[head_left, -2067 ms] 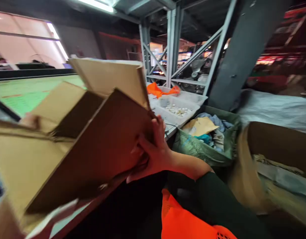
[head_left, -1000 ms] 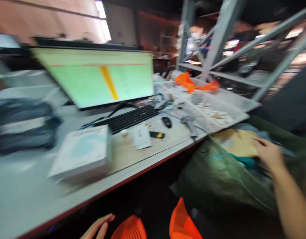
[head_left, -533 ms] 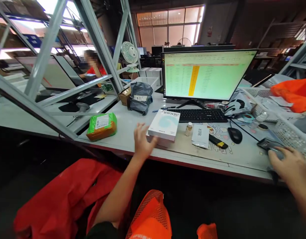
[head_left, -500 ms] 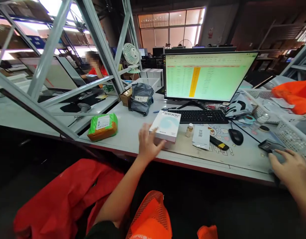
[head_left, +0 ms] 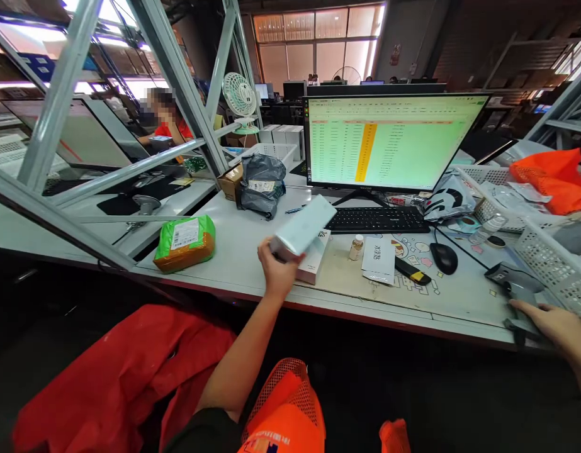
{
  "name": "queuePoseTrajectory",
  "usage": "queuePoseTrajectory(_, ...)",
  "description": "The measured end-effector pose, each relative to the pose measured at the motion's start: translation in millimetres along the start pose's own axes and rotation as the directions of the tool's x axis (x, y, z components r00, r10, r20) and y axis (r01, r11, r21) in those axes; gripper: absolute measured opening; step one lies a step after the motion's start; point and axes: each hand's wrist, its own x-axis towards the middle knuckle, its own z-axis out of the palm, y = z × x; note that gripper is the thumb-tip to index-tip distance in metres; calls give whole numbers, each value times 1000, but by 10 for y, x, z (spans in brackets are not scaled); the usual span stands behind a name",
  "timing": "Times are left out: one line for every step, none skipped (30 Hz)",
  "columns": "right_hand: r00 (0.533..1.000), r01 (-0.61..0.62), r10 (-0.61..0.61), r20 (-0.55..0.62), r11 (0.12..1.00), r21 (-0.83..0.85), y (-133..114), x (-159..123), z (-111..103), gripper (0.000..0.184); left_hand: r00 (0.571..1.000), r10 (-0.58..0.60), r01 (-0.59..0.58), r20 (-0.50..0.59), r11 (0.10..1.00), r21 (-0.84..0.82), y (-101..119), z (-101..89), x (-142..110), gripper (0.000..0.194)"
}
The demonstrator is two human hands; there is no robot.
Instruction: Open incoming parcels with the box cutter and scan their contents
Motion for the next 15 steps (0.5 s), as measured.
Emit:
queuePoseTrajectory(995,-92,90,37,993,74,-95,-103,-23,50,989,-147,145,6,972,-186,45,-74,77,84)
queuePoseTrajectory(987,-158,149,65,969,191,-191,-242,-57,47,957,-286,287,57,892,-348,90,-145,136,84)
queuePoseTrajectory(983,-184,165,82,921,344,-287,-409,-99,44,910,-392,406,132,787,-463,133,-206,174,82)
queuePoseTrajectory(979,-198,148,138,836,512,-386,-598,-146,39,864,-461,493,202,690,-531,173,-251,187,80)
queuePoseTrajectory(976,-200,92,196,724,661,-492,-803,-191,37,829,-498,545,253,619,-566,209,-276,176,77)
queuePoseTrajectory(964,-211,14,265,645,734,-608,-1017,-230,37,811,-512,569,284,578,-585,241,-277,146,72)
queuePoseTrajectory(952,-207,-50,303,624,753,-736,-1236,-258,35,805,-513,577,298,559,-595,270,-257,102,69)
queuePoseTrajectory(942,-169,-113,315,653,738,-878,-1455,-272,32,805,-506,578,309,555,-598,297,-217,50,67)
queuePoseTrajectory(951,-109,-130,281,708,698,-1031,-1668,-274,29,809,-496,575,314,560,-596,322,-163,-6,68)
queuePoseTrajectory(952,-19,-186,242,754,656,-1190,-1869,-264,30,814,-486,570,316,572,-589,346,-99,-62,71)
queuePoseTrajectory(958,58,-226,177,757,650,-1347,-2053,-249,36,819,-476,567,319,587,-578,369,-31,-115,75)
queuePoseTrajectory(933,139,-324,159,729,670,-1494,-2215,-233,43,824,-465,563,324,605,-563,392,35,-167,79)
queuePoseTrajectory(904,201,-404,141,690,695,-1622,-2352,-222,46,830,-449,557,332,626,-546,412,96,-217,82)
queuePoseTrajectory(876,243,-466,123,648,721,-1724,-2464,-217,45,837,-428,548,341,651,-525,427,145,-266,84)
queuePoseTrajectory(851,268,-512,115,613,743,-1796,-2553,-218,43,845,-403,534,351,680,-503,437,180,-316,84)
